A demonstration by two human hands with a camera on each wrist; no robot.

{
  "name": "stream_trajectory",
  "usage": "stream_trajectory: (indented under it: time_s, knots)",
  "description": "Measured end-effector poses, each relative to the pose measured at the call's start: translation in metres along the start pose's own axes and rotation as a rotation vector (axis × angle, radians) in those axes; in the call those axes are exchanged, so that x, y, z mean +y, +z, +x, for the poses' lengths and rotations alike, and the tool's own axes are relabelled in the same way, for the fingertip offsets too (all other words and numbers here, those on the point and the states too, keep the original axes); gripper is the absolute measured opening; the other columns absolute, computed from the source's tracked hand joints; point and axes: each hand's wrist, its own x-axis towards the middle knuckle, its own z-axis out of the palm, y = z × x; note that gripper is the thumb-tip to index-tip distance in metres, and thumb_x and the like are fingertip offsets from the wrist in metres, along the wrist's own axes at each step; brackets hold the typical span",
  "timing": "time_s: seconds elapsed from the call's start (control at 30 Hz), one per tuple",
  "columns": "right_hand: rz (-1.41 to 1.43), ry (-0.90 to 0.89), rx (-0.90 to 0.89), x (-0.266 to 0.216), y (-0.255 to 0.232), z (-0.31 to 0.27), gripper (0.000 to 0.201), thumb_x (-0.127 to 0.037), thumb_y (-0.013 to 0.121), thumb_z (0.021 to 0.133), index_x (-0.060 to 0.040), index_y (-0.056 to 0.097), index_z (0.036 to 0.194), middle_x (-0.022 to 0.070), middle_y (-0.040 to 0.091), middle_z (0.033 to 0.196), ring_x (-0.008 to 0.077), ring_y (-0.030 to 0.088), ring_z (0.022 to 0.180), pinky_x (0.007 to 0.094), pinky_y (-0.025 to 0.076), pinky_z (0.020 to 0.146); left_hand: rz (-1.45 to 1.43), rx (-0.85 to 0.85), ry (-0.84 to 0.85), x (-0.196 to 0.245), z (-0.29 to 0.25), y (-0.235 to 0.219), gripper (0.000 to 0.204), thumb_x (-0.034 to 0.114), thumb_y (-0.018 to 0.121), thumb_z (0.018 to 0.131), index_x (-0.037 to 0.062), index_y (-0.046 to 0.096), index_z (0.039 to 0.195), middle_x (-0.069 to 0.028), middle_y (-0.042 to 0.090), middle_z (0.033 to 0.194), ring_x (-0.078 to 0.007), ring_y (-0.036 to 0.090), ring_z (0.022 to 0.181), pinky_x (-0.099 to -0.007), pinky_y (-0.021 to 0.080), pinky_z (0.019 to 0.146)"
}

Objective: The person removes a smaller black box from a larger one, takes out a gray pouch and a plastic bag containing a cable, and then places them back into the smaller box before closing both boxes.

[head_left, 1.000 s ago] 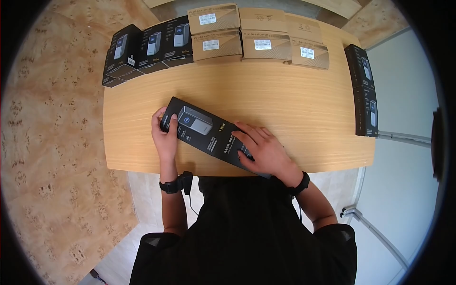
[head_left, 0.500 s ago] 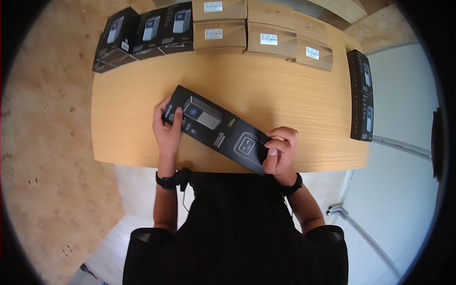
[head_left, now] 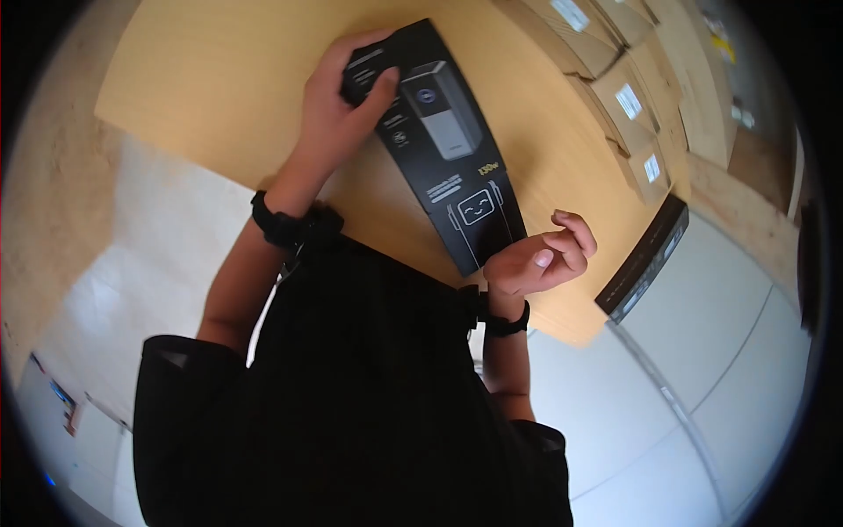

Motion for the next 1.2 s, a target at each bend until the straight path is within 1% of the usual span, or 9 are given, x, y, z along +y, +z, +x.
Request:
stream_trajectory:
  time_s: [0.1, 0.2, 0.33, 0.43, 0.7, 0.83, 0.97, 1.13, 1.2]
  knots:
    - [-0.031, -0.007, -0.075, 0.001, 0.006, 0.005, 0.022, -0.028, 0.051, 0.102, -0.0058, 0.048, 0.100, 0.0168, 0.055, 0.113, 0.0279, 0.055, 0.102, 0.0441, 0.044, 0.094, -0.004, 0.020, 0.041, -0.008, 0.000, 0.000, 0.041, 0.014, 0.074, 0.094, 0.0085, 0.066, 0.134, -0.0105, 0.071, 0.112, -0.0213, 0.070, 0.104, -0.0333, 0.055, 0.092]
    - [0.008, -0.030, -0.072, 0.003, 0.026, 0.010, 0.022, -0.027, 0.050, 0.103, -0.0055, 0.049, 0.101, 0.0157, 0.054, 0.111, 0.0271, 0.055, 0.103, 0.0433, 0.043, 0.094, 0.117, 0.000, 0.140, -0.008, 0.001, -0.006, 0.040, 0.012, 0.071, 0.097, 0.0079, 0.065, 0.136, -0.0075, 0.069, 0.116, -0.0170, 0.068, 0.104, -0.0306, 0.053, 0.093]
    - [0.010, -0.065, -0.109, 0.002, 0.052, 0.019, 0.023, -0.028, 0.049, 0.104, -0.0058, 0.047, 0.100, 0.0157, 0.053, 0.111, 0.0266, 0.055, 0.103, 0.0434, 0.042, 0.095, 0.098, 0.017, 0.127, -0.004, 0.000, -0.008, 0.041, 0.015, 0.073, 0.093, 0.0098, 0.067, 0.133, -0.0113, 0.067, 0.116, -0.0277, 0.068, 0.105, -0.0376, 0.055, 0.093]
    - [-0.018, -0.125, -0.145, -0.001, 0.068, 0.028, 0.022, -0.028, 0.048, 0.104, -0.0056, 0.047, 0.100, 0.0154, 0.053, 0.111, 0.0264, 0.055, 0.103, 0.0436, 0.042, 0.095, 0.097, 0.017, 0.127, -0.005, 0.000, -0.008, 0.039, 0.015, 0.073, 0.093, 0.0099, 0.068, 0.132, -0.0111, 0.068, 0.115, -0.0283, 0.068, 0.106, -0.0384, 0.054, 0.093]
    - [-0.030, -0.156, -0.183, -0.006, 0.084, 0.032, 0.030, -0.029, 0.043, 0.108, -0.0057, 0.053, 0.091, 0.0164, 0.056, 0.110, 0.0265, 0.055, 0.098, 0.0408, 0.045, 0.090, 0.098, 0.058, 0.194, -0.017, 0.001, -0.001, 0.039, 0.014, 0.074, 0.096, 0.0076, 0.066, 0.134, -0.0076, 0.069, 0.113, -0.0160, 0.069, 0.099, -0.0315, 0.056, 0.086]
    - [0.055, -0.165, -0.173, -0.005, 0.086, 0.034, 0.023, -0.021, 0.047, 0.101, -0.0055, 0.058, 0.088, 0.0155, 0.061, 0.100, 0.0262, 0.055, 0.096, 0.0384, 0.043, 0.083, 0.068, 0.046, 0.179, -0.017, 0.001, 0.000, 0.040, 0.012, 0.073, 0.097, 0.0065, 0.065, 0.136, -0.0059, 0.071, 0.115, -0.0133, 0.069, 0.101, -0.0302, 0.056, 0.089]
    - [0.137, -0.019, -0.053, -0.015, 0.080, 0.030, 0.021, -0.015, 0.048, 0.093, -0.0045, 0.056, 0.077, 0.0138, 0.061, 0.083, 0.0245, 0.052, 0.075, 0.0348, 0.042, 0.071, 0.034, 0.024, 0.152, -0.014, 0.002, -0.001, 0.040, 0.010, 0.072, 0.098, 0.0060, 0.064, 0.137, -0.0059, 0.072, 0.119, -0.0123, 0.068, 0.105, -0.0288, 0.056, 0.092]
    - [0.271, 0.197, -0.458, 0.003, 0.002, -0.009, 0.018, -0.009, 0.053, 0.093, -0.0008, 0.054, 0.077, 0.0061, 0.051, 0.068, 0.0214, 0.045, 0.059, 0.0315, 0.037, 0.058, -0.076, -0.015, 0.052, -0.011, 0.001, 0.000, 0.039, 0.009, 0.072, 0.098, 0.0037, 0.064, 0.136, -0.0074, 0.072, 0.123, -0.0128, 0.069, 0.107, -0.0284, 0.056, 0.094]
    - [0.237, 0.316, -0.647, 0.008, -0.015, -0.022, 0.016, -0.005, 0.056, 0.093, 0.0002, 0.055, 0.078, 0.0034, 0.050, 0.067, 0.0185, 0.045, 0.058, 0.0314, 0.037, 0.056, -0.099, -0.022, 0.075, -0.009, 0.002, -0.001, 0.037, 0.006, 0.070, 0.100, 0.0016, 0.061, 0.136, -0.0061, 0.071, 0.112, -0.0098, 0.066, 0.093, -0.0256, 0.055, 0.082]
